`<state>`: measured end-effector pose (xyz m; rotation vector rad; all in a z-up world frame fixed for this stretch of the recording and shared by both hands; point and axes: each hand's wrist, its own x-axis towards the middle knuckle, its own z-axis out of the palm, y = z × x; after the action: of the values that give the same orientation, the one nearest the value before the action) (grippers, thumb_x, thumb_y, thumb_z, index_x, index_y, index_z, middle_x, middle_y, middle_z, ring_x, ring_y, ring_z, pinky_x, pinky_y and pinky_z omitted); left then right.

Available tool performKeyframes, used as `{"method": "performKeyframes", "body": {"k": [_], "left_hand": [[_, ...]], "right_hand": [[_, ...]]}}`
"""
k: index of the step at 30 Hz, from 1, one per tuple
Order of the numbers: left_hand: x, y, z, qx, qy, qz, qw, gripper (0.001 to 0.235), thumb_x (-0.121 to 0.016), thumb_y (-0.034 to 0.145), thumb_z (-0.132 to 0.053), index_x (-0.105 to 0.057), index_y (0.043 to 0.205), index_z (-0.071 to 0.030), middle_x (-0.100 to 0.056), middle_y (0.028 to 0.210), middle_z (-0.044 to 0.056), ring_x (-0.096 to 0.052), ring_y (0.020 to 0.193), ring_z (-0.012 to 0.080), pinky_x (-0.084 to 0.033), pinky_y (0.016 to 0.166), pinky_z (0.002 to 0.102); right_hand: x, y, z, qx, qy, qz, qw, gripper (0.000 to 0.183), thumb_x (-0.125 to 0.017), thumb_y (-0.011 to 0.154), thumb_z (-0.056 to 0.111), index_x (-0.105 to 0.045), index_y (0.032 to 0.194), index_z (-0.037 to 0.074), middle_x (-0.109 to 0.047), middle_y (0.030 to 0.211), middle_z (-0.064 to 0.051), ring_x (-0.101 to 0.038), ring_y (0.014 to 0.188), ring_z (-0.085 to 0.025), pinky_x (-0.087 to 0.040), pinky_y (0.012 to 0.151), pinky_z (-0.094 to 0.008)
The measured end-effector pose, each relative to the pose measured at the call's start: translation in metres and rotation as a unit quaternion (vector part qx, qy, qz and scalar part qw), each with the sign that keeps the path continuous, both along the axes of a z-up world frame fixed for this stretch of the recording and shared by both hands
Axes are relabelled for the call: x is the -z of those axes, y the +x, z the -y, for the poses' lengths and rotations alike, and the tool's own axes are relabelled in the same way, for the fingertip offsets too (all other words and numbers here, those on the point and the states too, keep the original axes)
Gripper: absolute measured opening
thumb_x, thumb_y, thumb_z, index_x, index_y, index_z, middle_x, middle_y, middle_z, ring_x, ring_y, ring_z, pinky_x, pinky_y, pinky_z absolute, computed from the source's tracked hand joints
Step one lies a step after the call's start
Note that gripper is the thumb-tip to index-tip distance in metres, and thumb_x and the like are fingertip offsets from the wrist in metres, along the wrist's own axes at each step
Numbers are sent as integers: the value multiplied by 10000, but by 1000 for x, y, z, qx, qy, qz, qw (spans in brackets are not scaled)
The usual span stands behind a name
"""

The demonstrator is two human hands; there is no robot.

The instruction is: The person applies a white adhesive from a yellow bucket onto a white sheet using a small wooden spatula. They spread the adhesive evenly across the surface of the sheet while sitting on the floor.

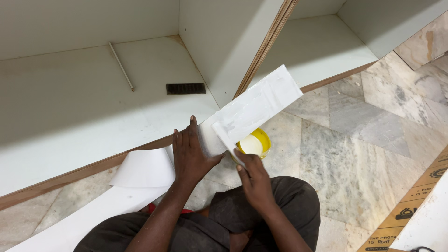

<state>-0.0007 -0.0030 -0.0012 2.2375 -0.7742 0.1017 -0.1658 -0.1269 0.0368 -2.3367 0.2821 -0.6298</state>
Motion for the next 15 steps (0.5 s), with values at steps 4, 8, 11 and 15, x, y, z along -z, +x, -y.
{"method": "performKeyframes", "body": {"k": [4, 8, 11, 15], "left_hand": [[2, -4, -1, 4, -4, 29, 1000, 1424, -969, 551, -502, -124, 1561, 38, -488, 1391, 266, -455, 1346, 387, -136, 1234, 610], [1, -5, 0, 6, -8, 34, 999, 1423, -972, 549, -499, -124, 1562, 28, -488, 1387, 271, -457, 1347, 392, -133, 1235, 611], [3, -5, -1, 6, -21, 36, 999, 1422, -973, 552, -499, -126, 1566, 29, -488, 1387, 280, -458, 1348, 400, -130, 1236, 612], [7, -5, -1, 16, -38, 52, 998, 1434, -975, 549, -490, -114, 1565, 42, -490, 1384, 297, -469, 1337, 411, -132, 1226, 619]], "right_hand": [[-19, 5, 21, 104, -124, -40, 986, 435, -638, 991, 137, -617, 1422, 197, -619, 1186, -142, -695, 842, -212, -580, 681, -343], [-32, 20, 39, 128, -221, -36, 966, 425, -667, 970, 119, -646, 1389, 188, -599, 1235, -158, -694, 846, -238, -572, 653, -374], [-29, 33, 36, 142, -197, -92, 966, 405, -678, 955, 118, -656, 1353, 191, -544, 1319, -187, -704, 819, -249, -589, 615, -360], [-24, 39, 16, 108, -194, -127, 967, 427, -687, 927, 90, -681, 1340, 200, -546, 1321, -162, -704, 834, -260, -590, 630, -373]]}}
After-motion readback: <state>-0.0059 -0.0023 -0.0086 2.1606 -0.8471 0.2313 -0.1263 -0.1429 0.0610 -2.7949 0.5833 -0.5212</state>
